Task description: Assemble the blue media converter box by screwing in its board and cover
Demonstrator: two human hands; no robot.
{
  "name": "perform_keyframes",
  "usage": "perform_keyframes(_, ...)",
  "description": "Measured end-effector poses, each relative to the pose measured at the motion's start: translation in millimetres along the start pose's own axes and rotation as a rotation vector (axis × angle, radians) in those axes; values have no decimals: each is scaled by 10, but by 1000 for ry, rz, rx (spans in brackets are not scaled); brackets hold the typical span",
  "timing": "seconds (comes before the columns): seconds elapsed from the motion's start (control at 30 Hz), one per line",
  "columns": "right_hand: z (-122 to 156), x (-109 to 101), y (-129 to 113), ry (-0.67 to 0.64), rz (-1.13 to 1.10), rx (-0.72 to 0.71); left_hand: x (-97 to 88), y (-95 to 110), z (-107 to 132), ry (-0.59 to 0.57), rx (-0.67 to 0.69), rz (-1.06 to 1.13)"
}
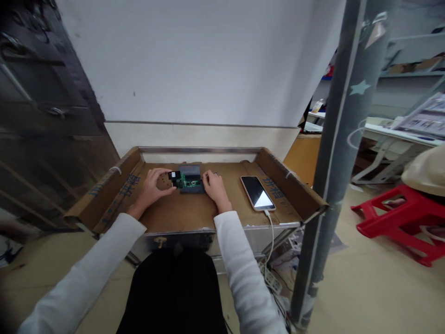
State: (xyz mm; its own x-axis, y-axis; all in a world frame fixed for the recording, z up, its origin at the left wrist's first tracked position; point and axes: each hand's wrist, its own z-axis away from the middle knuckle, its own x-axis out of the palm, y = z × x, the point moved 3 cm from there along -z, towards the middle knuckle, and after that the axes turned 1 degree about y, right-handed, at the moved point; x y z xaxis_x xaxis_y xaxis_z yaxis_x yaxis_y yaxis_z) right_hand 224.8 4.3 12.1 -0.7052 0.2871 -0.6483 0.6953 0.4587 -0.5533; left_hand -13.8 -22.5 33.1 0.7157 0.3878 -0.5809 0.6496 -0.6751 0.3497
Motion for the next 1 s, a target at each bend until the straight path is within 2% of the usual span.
perform_keyframes(0.2, 203, -28, -235, 55, -107, -21, -11, 83, 30, 90, 71, 71)
perform_keyframes(0.33, 243, -8, -244, 133, -246, -2, 42, 55, 26, 130, 118, 131)
perform_keyframes(0.53, 214, 17, -253, 167, -281, -97, 87, -16, 42, 216, 198, 57)
perform_keyframes(0.6, 212, 27, -228, 178, -303, -115, 72, -20, 70, 208, 263, 17)
perform_keyframes(0.73, 220, 49, -156, 179, -329, -102, 50, 18, 126, 112, 376, -110)
perform_keyframes(0.8, 224, 50, -137, 178, -331, -79, 30, 48, 140, 116, 411, -159)
perform_keyframes(0.9, 227, 43, -146, 178, -345, -58, 1, 80, 133, 146, 410, -155)
perform_keyframes(1.0, 227, 27, -175, 194, -368, -46, 4, 93, 115, 113, 374, -97)
